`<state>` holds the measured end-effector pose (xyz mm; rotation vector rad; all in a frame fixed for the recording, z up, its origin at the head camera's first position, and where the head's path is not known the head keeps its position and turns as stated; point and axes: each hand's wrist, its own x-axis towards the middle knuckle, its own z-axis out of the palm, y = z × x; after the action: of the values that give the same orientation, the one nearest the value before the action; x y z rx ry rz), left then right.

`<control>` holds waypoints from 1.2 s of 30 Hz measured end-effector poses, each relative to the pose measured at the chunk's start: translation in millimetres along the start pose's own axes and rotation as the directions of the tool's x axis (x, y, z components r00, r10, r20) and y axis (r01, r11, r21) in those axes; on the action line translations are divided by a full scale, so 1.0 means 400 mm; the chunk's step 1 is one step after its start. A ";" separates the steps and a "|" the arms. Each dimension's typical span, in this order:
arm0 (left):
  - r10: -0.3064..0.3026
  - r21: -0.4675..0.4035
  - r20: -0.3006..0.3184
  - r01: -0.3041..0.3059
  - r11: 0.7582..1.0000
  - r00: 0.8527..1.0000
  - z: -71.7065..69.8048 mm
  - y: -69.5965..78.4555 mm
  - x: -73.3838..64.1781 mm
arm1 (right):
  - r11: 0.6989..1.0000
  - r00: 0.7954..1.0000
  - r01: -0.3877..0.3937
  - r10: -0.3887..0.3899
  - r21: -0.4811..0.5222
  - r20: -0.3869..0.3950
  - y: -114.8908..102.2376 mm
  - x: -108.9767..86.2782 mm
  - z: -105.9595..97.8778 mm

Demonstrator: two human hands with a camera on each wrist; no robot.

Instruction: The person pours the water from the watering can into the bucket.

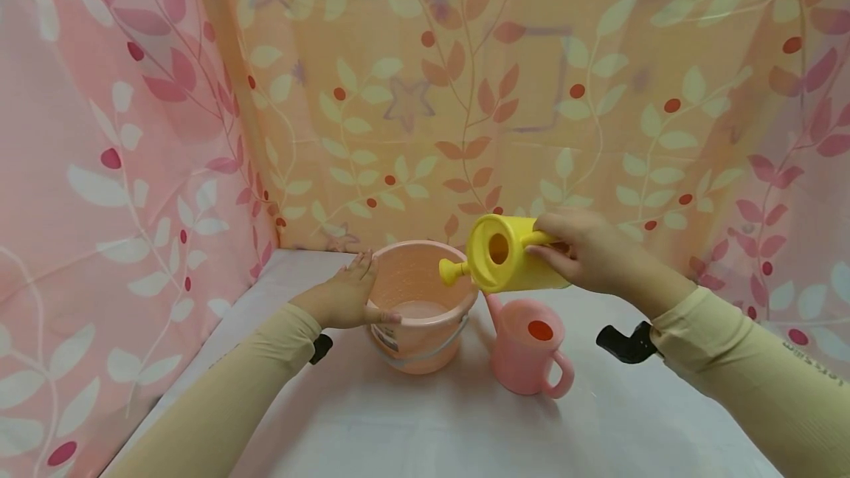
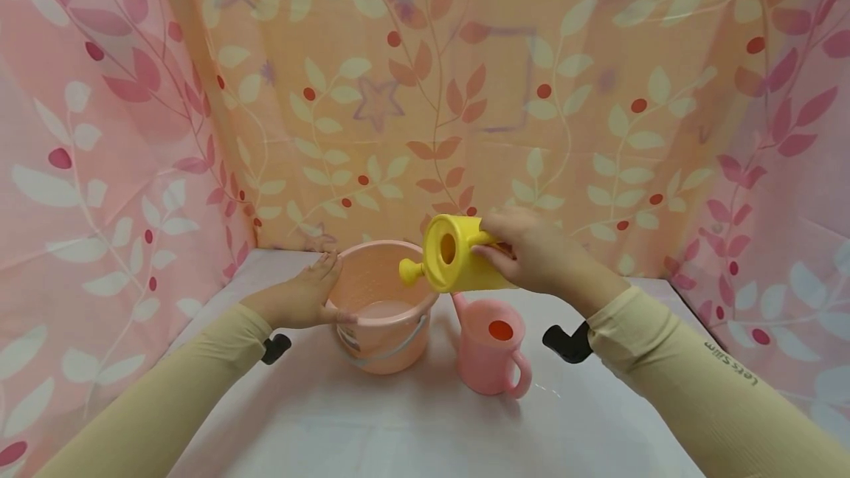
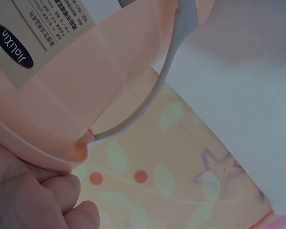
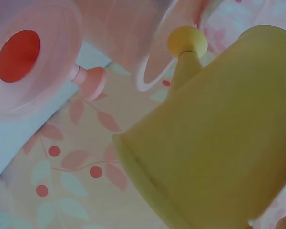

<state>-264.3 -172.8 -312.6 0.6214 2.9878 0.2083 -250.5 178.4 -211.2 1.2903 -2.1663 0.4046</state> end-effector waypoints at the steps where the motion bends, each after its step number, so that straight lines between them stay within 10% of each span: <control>1: 0.000 0.000 0.000 0.000 1.000 1.000 0.000 0.000 0.000 | 1.000 1.000 -0.013 0.013 0.005 -0.001 0.002 -0.002 0.001; 24: -0.004 0.014 0.008 0.004 1.000 1.000 0.012 -0.010 0.005 | 0.940 0.938 -0.336 0.340 0.063 -0.070 0.024 -0.079 -0.025; 36: 0.005 0.014 0.004 -0.005 1.000 1.000 0.004 -0.005 0.004 | 0.811 0.825 -0.540 0.563 0.225 -0.052 0.030 -0.147 -0.029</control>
<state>-266.4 -173.8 -314.8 0.6303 2.9864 0.1870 -235.8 231.3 -238.1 0.6715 -2.4198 0.9296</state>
